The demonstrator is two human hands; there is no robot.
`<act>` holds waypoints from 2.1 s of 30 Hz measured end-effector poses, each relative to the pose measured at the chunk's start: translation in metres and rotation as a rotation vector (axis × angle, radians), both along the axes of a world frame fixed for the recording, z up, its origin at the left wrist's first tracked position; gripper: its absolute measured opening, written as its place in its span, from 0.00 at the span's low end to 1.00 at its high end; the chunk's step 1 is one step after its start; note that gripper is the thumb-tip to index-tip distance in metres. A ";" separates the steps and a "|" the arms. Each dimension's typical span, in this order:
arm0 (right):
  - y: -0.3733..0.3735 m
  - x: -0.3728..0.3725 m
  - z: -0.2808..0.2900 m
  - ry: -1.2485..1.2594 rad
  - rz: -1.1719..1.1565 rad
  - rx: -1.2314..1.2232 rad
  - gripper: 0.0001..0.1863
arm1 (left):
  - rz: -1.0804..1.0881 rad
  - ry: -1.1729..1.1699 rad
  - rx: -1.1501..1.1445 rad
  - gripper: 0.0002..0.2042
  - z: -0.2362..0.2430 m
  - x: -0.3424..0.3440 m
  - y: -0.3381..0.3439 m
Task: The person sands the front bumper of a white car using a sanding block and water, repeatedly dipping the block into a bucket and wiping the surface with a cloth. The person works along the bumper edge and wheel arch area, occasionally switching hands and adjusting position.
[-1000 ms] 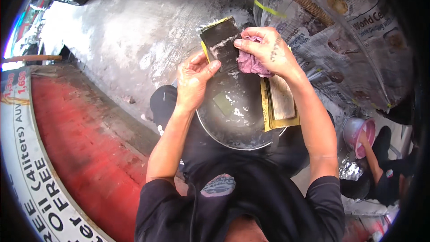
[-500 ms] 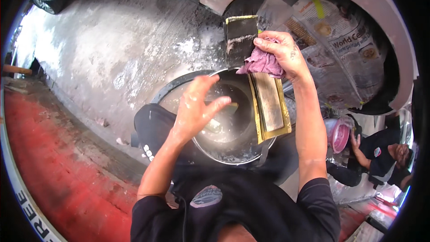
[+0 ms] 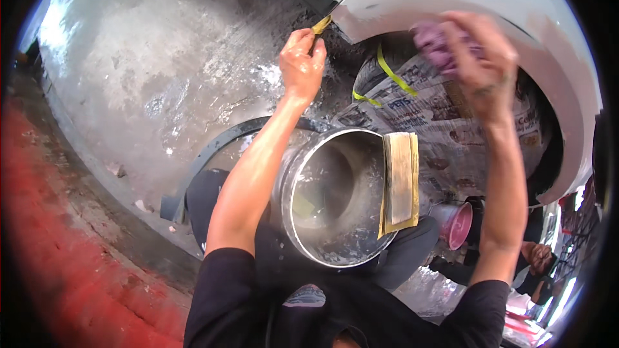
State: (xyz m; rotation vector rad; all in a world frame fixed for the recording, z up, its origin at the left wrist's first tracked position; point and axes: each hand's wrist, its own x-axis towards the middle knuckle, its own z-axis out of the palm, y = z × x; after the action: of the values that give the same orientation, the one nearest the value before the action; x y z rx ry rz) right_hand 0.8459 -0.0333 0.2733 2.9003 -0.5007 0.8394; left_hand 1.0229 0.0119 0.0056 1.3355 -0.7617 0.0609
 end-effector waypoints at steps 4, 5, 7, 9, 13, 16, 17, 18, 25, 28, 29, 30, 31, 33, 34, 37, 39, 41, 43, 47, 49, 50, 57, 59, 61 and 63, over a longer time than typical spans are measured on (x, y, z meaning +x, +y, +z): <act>-0.034 -0.011 0.064 0.163 0.032 -0.758 0.12 | 0.127 -0.202 0.027 0.13 -0.020 -0.003 -0.040; -0.048 -0.017 0.072 0.239 0.038 -0.864 0.13 | 0.148 -0.258 0.060 0.15 -0.024 -0.001 -0.045; -0.057 -0.020 0.110 0.428 0.047 -1.048 0.14 | 0.141 -0.236 0.002 0.23 -0.023 -0.022 -0.069; -0.083 -0.038 0.085 0.419 0.024 -1.034 0.16 | 0.145 -0.303 -0.011 0.25 -0.044 -0.012 -0.071; -0.078 -0.037 0.104 0.486 0.028 -1.037 0.17 | 0.131 -0.121 -0.210 0.29 -0.030 -0.028 -0.093; -0.086 -0.045 0.108 0.472 -0.014 -1.010 0.16 | 0.144 -0.075 -0.241 0.31 -0.036 -0.028 -0.098; -0.088 -0.047 0.109 0.472 -0.030 -1.008 0.16 | 0.154 -0.058 -0.252 0.31 -0.036 -0.027 -0.099; -0.087 -0.047 0.109 0.473 -0.031 -0.998 0.16 | 0.188 -0.078 -0.264 0.29 -0.036 -0.025 -0.102; -0.097 -0.063 0.107 0.428 -0.031 -0.772 0.19 | 0.217 -0.227 -0.298 0.22 -0.040 -0.011 -0.112; -0.098 -0.066 0.108 0.490 -0.064 -0.862 0.18 | 0.250 -0.187 -0.311 0.21 -0.048 -0.007 -0.118; -0.098 -0.068 0.109 0.528 -0.081 -0.921 0.18 | 0.254 -0.165 -0.313 0.21 -0.050 -0.006 -0.117; -0.099 -0.069 0.113 0.591 -0.106 -1.023 0.18 | 0.259 -0.149 -0.309 0.21 -0.050 -0.006 -0.118; -0.100 -0.071 0.114 0.611 -0.126 -1.074 0.18 | 0.252 -0.145 -0.323 0.21 -0.048 -0.005 -0.118; -0.102 -0.076 0.117 0.610 -0.165 -1.122 0.19 | 0.238 -0.134 -0.349 0.21 -0.040 -0.006 -0.119; -0.100 -0.076 0.117 0.608 -0.176 -1.144 0.19 | 0.247 -0.122 -0.349 0.22 -0.038 -0.010 -0.120; -0.096 -0.075 0.113 0.621 -0.211 -1.279 0.18 | 0.256 -0.233 -0.511 0.22 -0.014 -0.007 -0.118; -0.094 -0.073 0.106 0.664 -0.265 -1.431 0.16 | 0.231 -0.223 -0.446 0.21 -0.009 -0.016 -0.112; -0.088 -0.061 0.105 0.578 -0.245 -1.364 0.14 | 0.282 -0.242 -0.441 0.20 -0.013 -0.010 -0.119; -0.087 -0.049 0.101 0.458 -0.141 -1.134 0.14 | 0.274 -0.184 -0.410 0.19 -0.028 -0.004 -0.118; -0.085 -0.036 0.099 0.413 -0.059 -1.056 0.13 | 0.280 -0.175 -0.419 0.18 -0.017 -0.006 -0.117; -0.083 -0.037 0.099 0.421 -0.070 -1.084 0.13 | 0.257 -0.192 -0.419 0.18 0.000 -0.006 -0.115; -0.082 -0.041 0.096 0.431 -0.095 -1.115 0.13 | 0.249 -0.196 -0.420 0.17 -0.006 -0.008 -0.116; -0.083 -0.037 0.100 0.447 -0.077 -1.150 0.13 | 0.265 -0.128 -0.354 0.16 -0.026 -0.003 -0.114; -0.079 -0.037 0.098 0.540 -0.061 -1.271 0.13 | 0.176 -0.194 -0.412 0.15 0.003 -0.001 -0.107; -0.080 -0.040 0.097 0.530 -0.058 -1.254 0.12 | 0.215 -0.162 -0.432 0.16 -0.010 -0.005 -0.115; -0.085 -0.039 0.101 0.413 -0.065 -1.136 0.12 | 0.268 -0.139 -0.392 0.18 -0.028 0.000 -0.119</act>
State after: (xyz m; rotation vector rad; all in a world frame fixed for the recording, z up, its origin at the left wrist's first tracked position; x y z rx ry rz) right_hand 0.8066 -0.1184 0.3744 1.8832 -0.0209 0.2982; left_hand 1.0233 -0.1069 -0.0222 1.0565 -0.6423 0.4966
